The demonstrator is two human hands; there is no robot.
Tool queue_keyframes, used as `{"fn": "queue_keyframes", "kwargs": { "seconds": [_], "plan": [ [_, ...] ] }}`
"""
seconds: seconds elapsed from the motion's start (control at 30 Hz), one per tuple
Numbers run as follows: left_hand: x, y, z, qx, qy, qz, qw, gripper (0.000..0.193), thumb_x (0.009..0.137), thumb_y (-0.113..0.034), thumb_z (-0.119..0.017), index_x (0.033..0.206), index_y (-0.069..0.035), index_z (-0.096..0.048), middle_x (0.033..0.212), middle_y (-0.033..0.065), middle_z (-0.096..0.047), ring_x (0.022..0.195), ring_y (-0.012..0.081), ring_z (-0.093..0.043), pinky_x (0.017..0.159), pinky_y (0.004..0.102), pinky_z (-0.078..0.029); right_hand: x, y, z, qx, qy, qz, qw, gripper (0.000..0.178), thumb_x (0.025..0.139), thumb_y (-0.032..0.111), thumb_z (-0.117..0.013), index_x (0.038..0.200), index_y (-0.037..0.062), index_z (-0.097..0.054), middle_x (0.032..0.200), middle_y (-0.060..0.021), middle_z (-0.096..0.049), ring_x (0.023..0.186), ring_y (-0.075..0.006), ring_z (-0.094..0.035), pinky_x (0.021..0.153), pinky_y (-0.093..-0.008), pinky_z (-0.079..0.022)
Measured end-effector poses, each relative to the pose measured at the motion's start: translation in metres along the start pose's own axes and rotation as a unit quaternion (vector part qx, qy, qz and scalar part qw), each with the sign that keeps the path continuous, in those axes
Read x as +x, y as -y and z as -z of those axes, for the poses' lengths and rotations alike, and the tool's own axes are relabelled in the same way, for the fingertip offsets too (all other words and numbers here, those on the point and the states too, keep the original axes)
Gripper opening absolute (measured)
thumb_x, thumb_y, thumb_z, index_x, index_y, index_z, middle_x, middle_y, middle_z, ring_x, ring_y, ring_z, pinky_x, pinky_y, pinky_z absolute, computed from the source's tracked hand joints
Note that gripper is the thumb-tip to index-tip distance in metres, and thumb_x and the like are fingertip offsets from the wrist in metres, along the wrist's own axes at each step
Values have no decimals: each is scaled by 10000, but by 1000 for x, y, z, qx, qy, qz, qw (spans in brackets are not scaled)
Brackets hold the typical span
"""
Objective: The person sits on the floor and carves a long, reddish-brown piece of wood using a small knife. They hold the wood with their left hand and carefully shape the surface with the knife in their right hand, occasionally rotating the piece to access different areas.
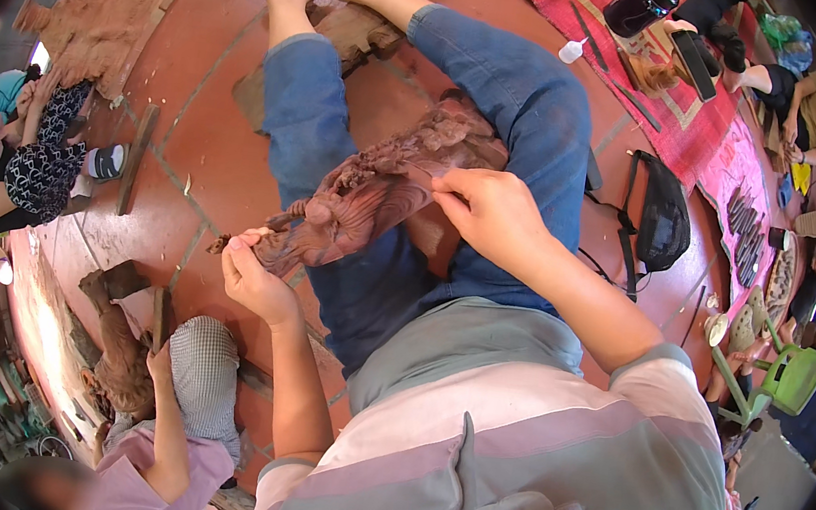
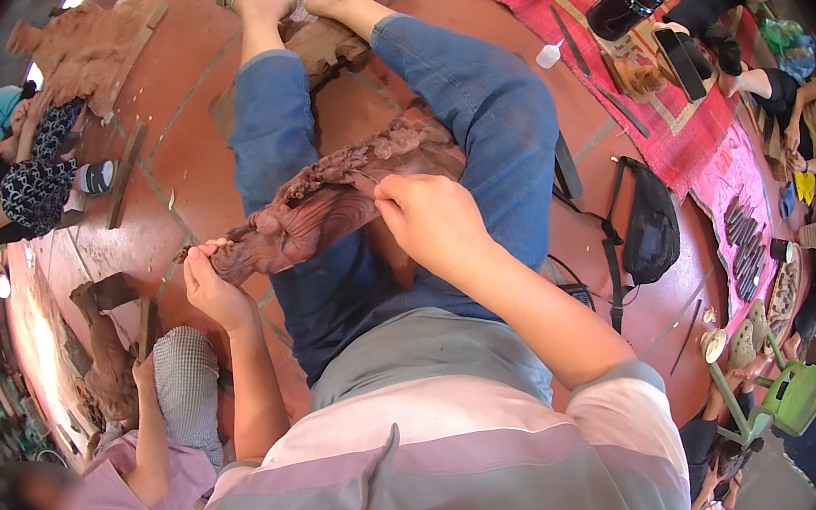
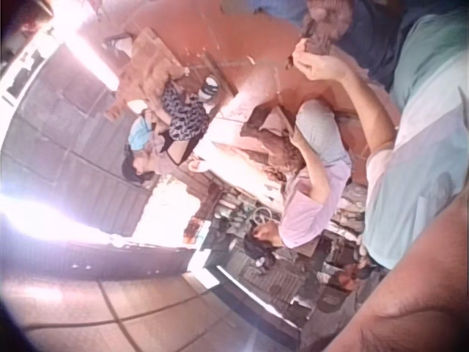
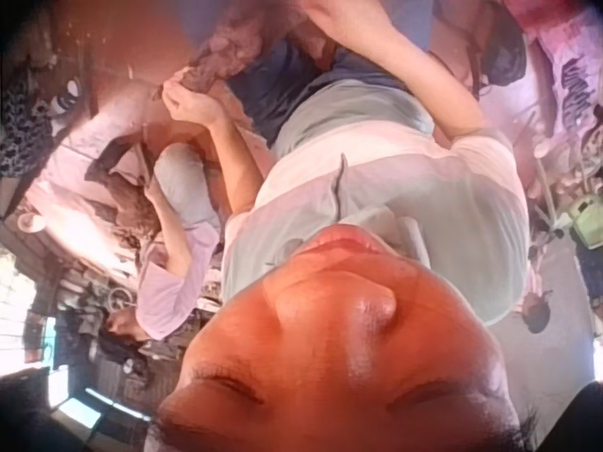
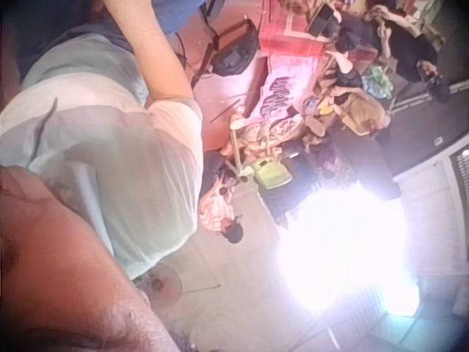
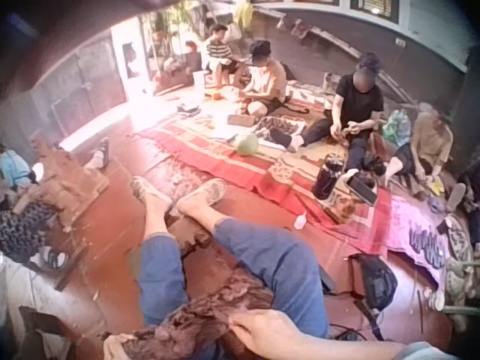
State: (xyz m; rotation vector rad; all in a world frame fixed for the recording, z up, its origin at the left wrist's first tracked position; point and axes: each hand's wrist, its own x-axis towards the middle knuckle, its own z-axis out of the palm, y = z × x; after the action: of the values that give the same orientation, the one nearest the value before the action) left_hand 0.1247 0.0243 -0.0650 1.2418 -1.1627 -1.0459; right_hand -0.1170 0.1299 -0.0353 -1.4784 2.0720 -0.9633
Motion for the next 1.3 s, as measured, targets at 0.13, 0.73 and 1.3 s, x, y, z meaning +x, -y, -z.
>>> {"fn": "queue_keyframes", "kwargs": {
  "seconds": [0.13,0.73,1.3],
  "plan": [
    [0,3,2,-13,-2,4,1000,258,963,-187,-423,803,-11,-522,847,108,-590,802,191,-582,758,312,-479,13,-8,-1,-24,9,-3,1000,112,787,139,-578,749,51,-634,696,-151,-634,690,-344,-620,624,-436,-490],
    [1,2,2,-18,4,5,1000,266,965,-182,-406,802,-7,-522,846,107,-588,803,201,-581,767,316,-484,28,-7,-9,-102,58,-13,993,116,806,159,-578,780,58,-629,714,-145,-633,702,-334,-623,624,-430,-491],
    [0,2,2,-42,13,0,999,271,966,-154,-405,784,14,-516,829,116,-592,793,201,-577,777,335,-488,36,1,-6,-181,96,-3,979,141,809,137,-540,766,54,-645,697,-179,-633,685,-336,-641,613,-435,-508]
  ]
}}
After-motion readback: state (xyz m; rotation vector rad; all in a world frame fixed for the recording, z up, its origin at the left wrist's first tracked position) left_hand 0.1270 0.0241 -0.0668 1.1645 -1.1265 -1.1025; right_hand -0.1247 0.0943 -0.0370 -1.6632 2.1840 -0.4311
